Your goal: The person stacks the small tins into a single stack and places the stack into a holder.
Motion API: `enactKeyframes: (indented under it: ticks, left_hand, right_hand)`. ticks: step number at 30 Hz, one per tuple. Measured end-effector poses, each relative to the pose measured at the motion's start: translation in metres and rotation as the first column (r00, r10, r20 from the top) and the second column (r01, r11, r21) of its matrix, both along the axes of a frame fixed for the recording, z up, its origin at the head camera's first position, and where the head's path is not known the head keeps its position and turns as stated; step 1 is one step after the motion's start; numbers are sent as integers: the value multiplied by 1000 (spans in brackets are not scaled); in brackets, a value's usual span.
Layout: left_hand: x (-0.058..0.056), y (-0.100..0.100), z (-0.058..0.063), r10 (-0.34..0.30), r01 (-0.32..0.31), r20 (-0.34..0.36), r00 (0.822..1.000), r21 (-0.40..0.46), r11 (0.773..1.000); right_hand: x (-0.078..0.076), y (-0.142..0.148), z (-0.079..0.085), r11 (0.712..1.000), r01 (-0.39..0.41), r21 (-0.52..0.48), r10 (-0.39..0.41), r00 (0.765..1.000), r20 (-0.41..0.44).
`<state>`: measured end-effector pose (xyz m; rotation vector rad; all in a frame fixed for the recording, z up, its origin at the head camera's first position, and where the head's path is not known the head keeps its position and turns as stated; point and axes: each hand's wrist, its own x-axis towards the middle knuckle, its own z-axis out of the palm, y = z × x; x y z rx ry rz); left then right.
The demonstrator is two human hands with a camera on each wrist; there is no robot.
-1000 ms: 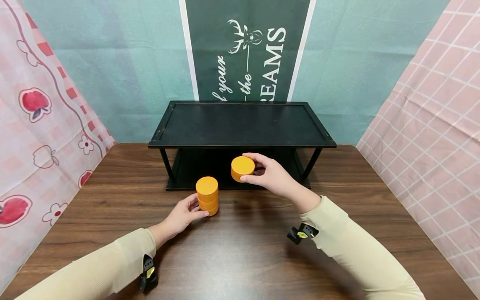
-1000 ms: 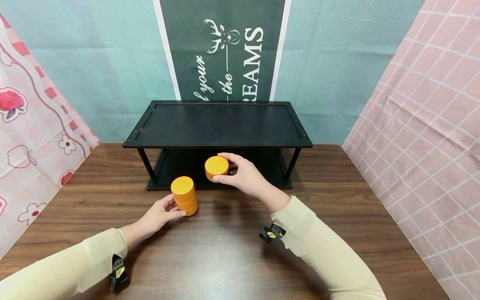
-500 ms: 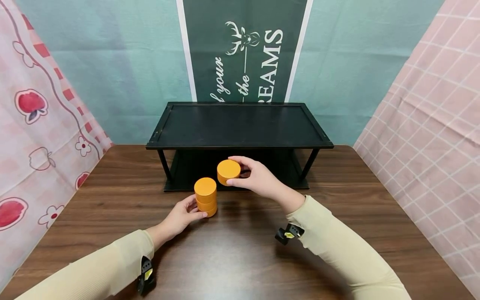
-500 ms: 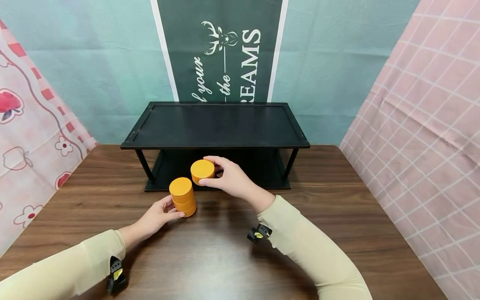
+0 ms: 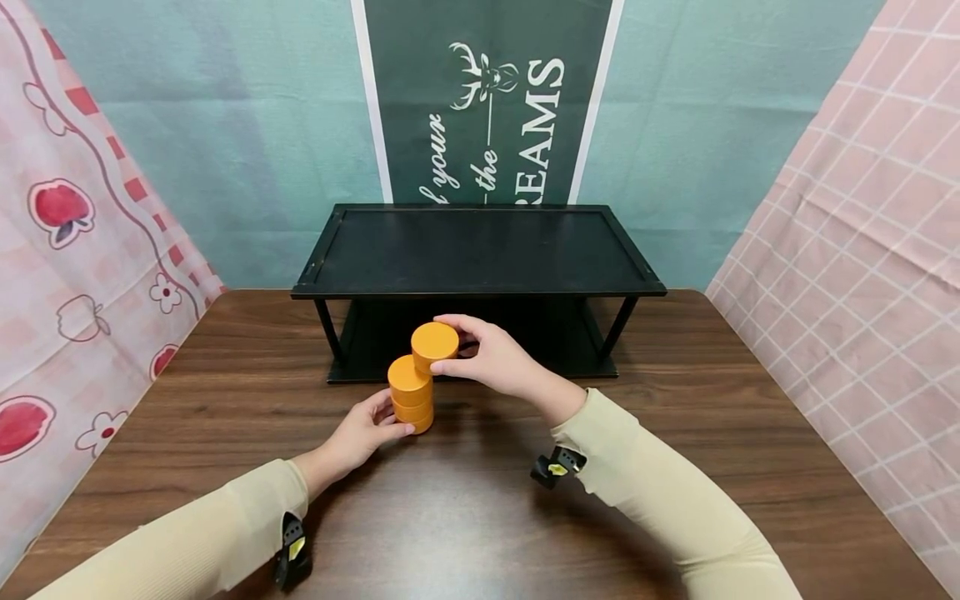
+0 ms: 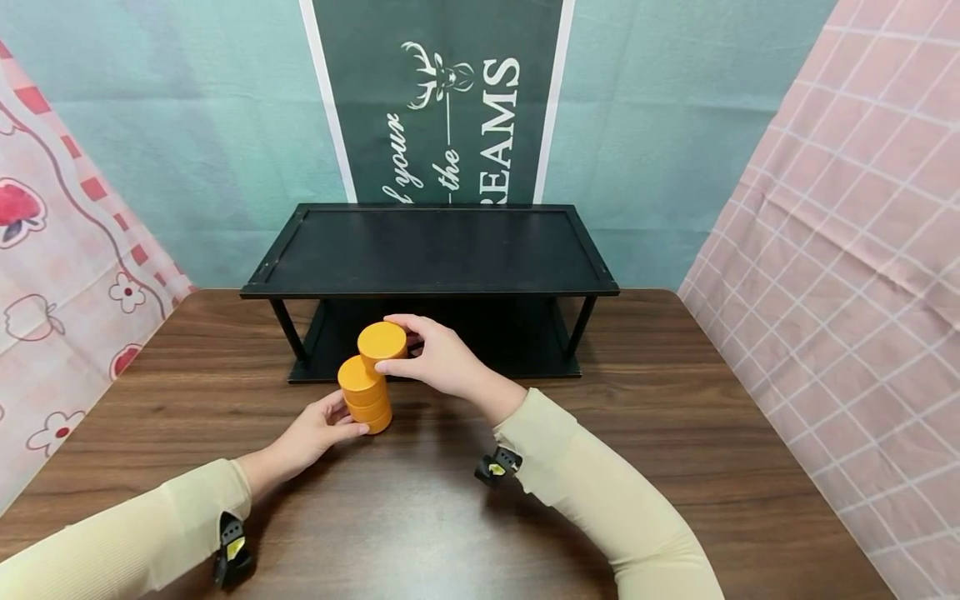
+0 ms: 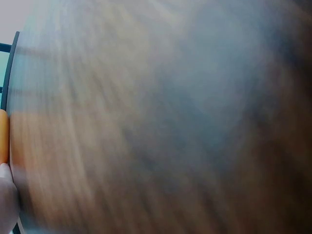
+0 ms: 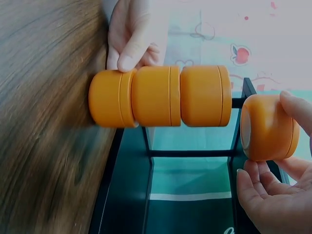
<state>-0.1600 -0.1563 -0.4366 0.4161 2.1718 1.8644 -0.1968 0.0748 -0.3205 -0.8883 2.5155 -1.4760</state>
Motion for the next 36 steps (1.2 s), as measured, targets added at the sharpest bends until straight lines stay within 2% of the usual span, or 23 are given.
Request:
enactKeyframes:
  ticks: [13,20,30,36]
  left_hand:
    - [1,-3,2,-11,11,-14,1000,-16,1000]
    - [1,-4,1,-13,13,-17,1000,-10,1000]
    - [0,-4,2,-6,5,-19,1000,-12,1000]
    - [-1,-3,3,-10,10,-10,1000,7,1000]
  right_hand:
    - [0,-22,-4,998,-23,51,23,1000,-2]
    - [1,-29,-7,998,-39,45,40,999,-15]
    - [2,-30,-7,997,-41,64,41,999,10]
    - [0,-20,-15,996,-47,79,45,998,36]
